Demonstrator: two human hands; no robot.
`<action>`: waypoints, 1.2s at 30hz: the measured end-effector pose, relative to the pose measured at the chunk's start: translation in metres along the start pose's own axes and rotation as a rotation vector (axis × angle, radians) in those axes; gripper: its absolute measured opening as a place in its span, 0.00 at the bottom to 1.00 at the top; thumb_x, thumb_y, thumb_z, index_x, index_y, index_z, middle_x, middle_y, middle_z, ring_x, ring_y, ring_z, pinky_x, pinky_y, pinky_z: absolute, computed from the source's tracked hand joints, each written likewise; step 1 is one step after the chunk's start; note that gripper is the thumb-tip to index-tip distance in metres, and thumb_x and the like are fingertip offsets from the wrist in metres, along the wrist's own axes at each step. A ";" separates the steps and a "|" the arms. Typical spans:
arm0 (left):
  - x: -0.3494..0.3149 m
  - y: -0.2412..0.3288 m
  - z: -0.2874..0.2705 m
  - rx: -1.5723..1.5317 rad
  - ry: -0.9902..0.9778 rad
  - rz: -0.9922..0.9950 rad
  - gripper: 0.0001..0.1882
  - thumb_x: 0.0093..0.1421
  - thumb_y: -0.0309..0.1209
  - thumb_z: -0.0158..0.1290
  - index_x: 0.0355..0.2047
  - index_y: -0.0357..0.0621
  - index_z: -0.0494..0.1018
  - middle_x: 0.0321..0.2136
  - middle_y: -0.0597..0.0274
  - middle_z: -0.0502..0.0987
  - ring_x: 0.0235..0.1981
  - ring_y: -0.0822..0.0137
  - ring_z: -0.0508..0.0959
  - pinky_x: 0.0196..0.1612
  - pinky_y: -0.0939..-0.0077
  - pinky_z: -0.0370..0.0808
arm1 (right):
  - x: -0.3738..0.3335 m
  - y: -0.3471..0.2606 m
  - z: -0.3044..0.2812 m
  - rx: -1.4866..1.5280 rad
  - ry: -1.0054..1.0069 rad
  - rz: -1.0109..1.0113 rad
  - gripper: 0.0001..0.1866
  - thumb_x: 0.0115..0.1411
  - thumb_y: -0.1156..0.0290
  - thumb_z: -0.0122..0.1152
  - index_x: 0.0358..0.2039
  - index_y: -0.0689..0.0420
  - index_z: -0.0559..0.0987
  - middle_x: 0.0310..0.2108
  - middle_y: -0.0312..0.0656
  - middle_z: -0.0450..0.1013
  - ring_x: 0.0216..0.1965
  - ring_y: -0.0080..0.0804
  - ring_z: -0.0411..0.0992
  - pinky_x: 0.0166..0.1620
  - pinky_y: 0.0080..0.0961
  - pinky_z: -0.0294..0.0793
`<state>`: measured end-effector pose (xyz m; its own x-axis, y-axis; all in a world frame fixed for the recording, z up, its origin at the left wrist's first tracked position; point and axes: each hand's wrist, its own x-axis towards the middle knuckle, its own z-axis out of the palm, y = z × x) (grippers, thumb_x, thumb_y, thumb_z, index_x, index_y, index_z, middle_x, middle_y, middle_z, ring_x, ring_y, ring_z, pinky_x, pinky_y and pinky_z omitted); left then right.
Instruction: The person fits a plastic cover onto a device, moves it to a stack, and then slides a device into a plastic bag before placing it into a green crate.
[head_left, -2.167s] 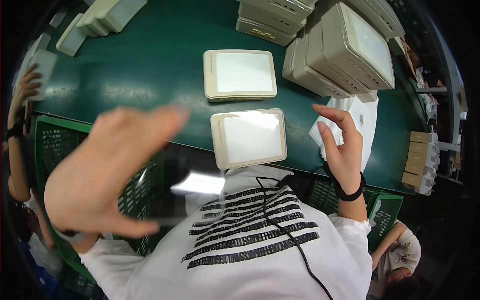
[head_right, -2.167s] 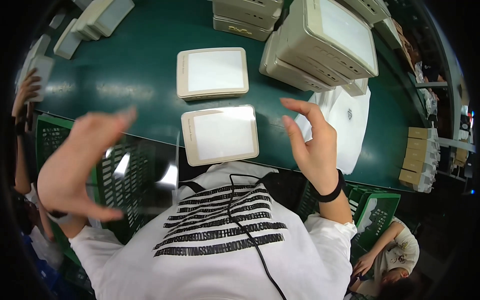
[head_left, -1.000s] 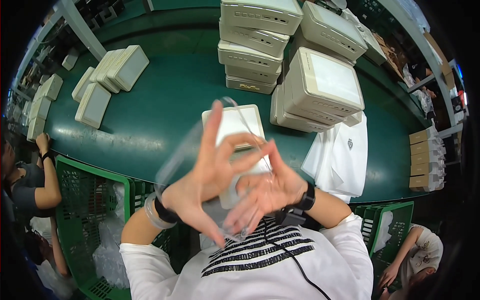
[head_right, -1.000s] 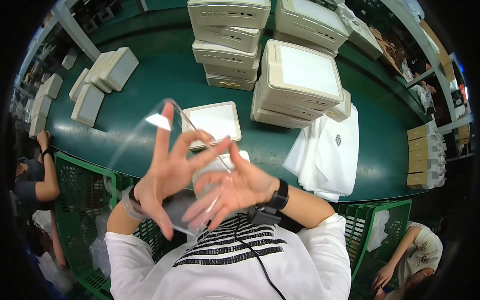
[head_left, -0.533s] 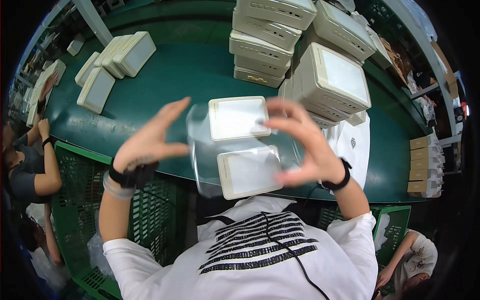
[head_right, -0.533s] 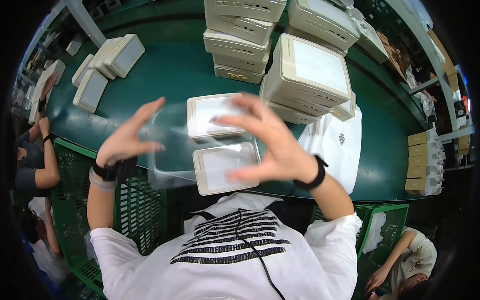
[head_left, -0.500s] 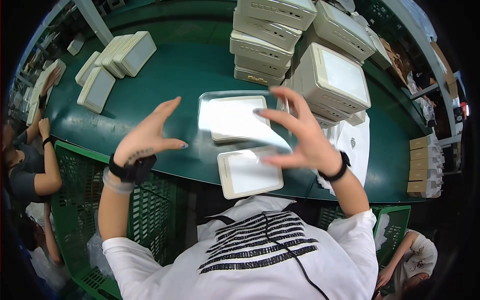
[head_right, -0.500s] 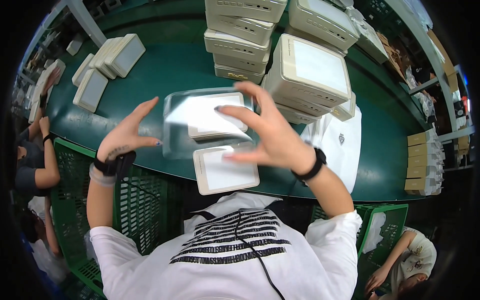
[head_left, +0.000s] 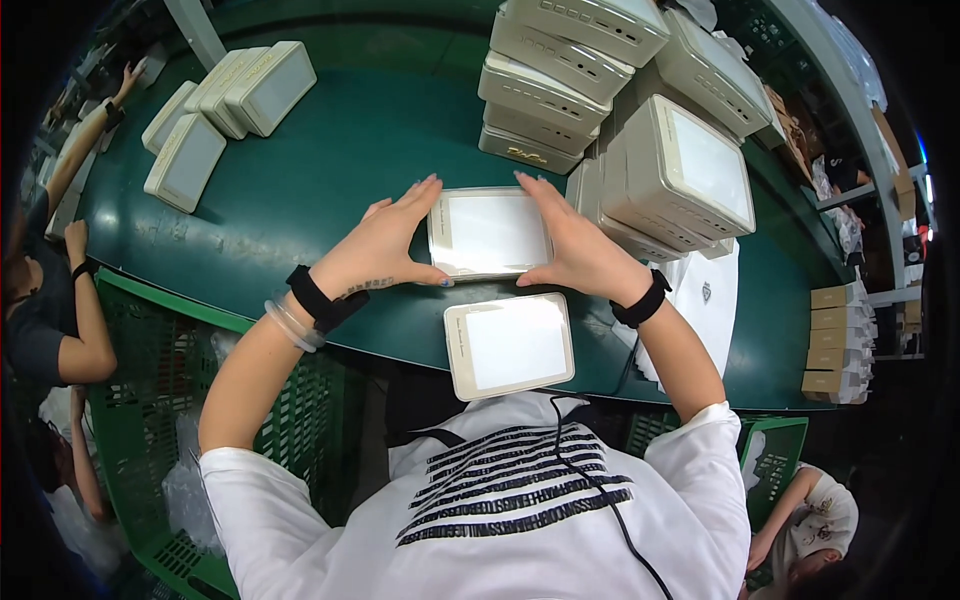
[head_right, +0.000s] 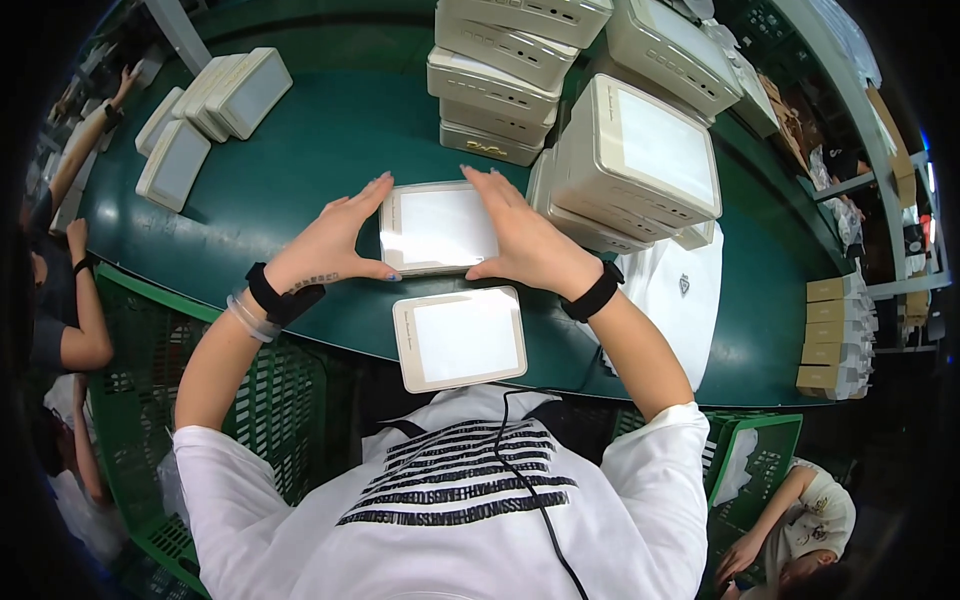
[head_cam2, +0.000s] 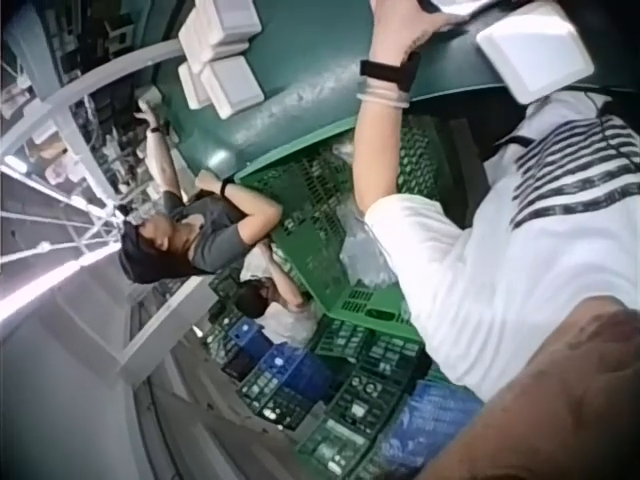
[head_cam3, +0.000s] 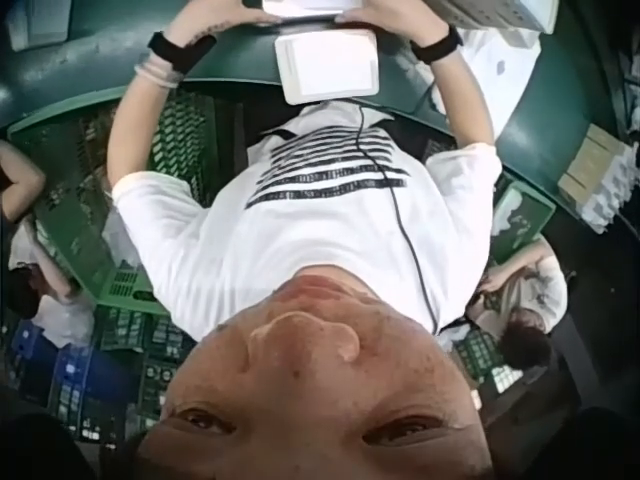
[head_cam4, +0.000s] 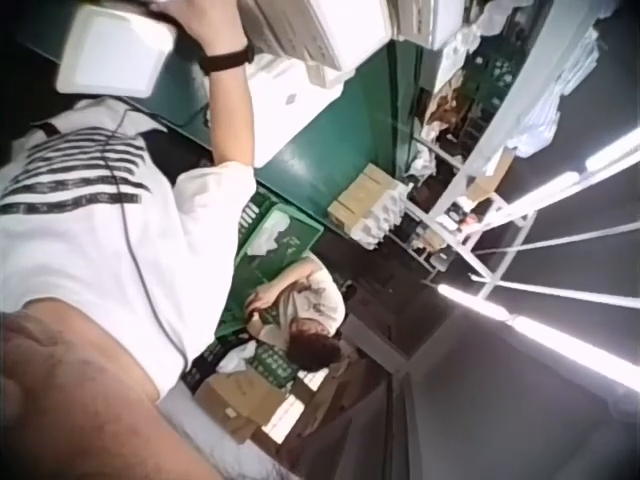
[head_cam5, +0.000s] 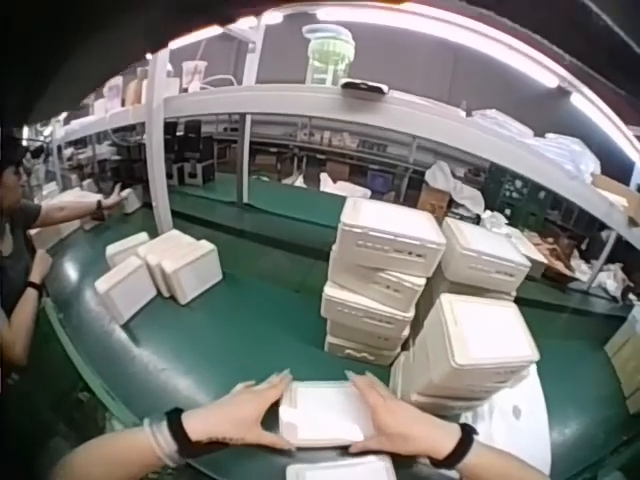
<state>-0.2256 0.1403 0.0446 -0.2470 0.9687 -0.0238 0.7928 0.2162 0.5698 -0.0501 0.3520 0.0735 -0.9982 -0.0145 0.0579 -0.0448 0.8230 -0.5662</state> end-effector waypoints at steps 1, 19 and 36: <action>0.001 0.001 0.000 0.002 0.009 0.000 0.62 0.38 0.46 0.69 0.65 0.33 0.44 0.65 0.42 0.49 0.66 0.52 0.52 0.65 0.55 0.50 | 0.001 -0.001 0.000 -0.008 0.005 0.037 0.59 0.37 0.70 0.76 0.65 0.55 0.47 0.62 0.57 0.53 0.61 0.53 0.57 0.60 0.35 0.61; 0.010 -0.003 0.007 -0.012 0.054 0.048 0.60 0.31 0.41 0.71 0.60 0.26 0.50 0.61 0.36 0.55 0.57 0.45 0.65 0.58 0.60 0.63 | 0.022 0.015 -0.004 -0.026 -0.112 0.001 0.62 0.32 0.78 0.75 0.65 0.57 0.46 0.60 0.58 0.54 0.58 0.56 0.58 0.58 0.34 0.65; -0.024 0.085 -0.089 -0.466 0.427 0.375 0.59 0.29 0.26 0.70 0.63 0.43 0.50 0.55 0.55 0.63 0.56 0.60 0.66 0.59 0.65 0.64 | -0.079 -0.116 -0.071 0.056 0.574 -0.088 0.44 0.47 0.70 0.69 0.63 0.57 0.57 0.65 0.55 0.47 0.63 0.46 0.56 0.59 0.36 0.63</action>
<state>-0.2019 0.1246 0.1672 -0.2765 0.8148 0.5096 0.5710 -0.2872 0.7691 0.0364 0.2984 0.1931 -0.8098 0.2413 0.5348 -0.1445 0.8014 -0.5804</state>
